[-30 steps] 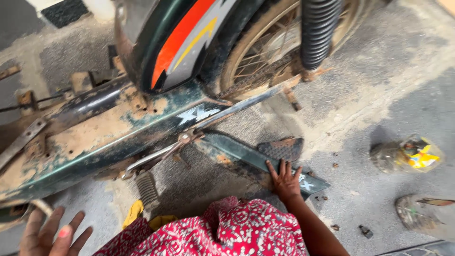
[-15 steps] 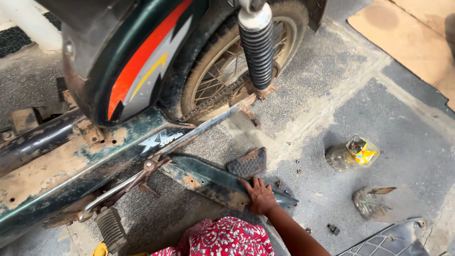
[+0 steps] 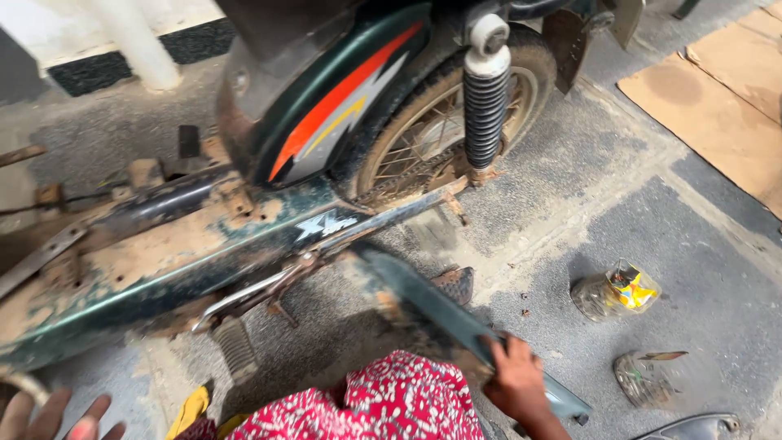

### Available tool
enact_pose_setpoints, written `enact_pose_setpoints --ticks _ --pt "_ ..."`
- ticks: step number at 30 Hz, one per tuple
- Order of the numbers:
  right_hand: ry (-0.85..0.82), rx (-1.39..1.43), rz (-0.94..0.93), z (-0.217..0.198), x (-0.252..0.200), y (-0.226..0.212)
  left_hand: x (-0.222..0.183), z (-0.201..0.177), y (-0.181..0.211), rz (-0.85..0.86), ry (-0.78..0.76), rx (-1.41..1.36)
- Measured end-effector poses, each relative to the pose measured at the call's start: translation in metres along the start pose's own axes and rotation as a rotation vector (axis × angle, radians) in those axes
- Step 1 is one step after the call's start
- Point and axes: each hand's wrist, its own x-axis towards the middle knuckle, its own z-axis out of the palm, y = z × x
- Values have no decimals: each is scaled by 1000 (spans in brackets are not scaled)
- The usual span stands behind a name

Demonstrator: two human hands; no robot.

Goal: The person sits on the floor beside a green TVS motorcycle and removes body panels by hand. They detach a green side cover, lift off a metal floorboard panel, and work a black rubber footrest mat free from the floorboard, setting removed parts on the ground.

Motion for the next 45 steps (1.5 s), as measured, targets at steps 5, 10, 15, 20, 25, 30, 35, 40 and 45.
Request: enact_pose_setpoints --ticks 5,10,15,20,25,30,35,40,45 --pt "120 -53 202 -22 -63 39 -64 37 39 -2 28 -13" --pt "395 -144 306 10 -115 118 -109 59 121 30 6 -140" --pt "815 -82 99 25 -130 178 -126 68 189 -45 -96 -283" --pt "934 -94 -63 -23 -105 179 -136 80 237 -38 -186 -282" --pt "999 -131 -422 -107 -71 139 -132 88 255 111 -303 -279" --pt "832 -263 -574 -152 -33 91 -107 99 251 178 -295 -171" --pt "850 -158 -663 -186 -18 12 -87 91 239 189 -291 -45" --pt "960 148 -719 -215 -19 -99 -81 80 223 29 -319 -114" --pt "437 692 -609 -252 -2 -184 -68 75 208 60 -208 -89"
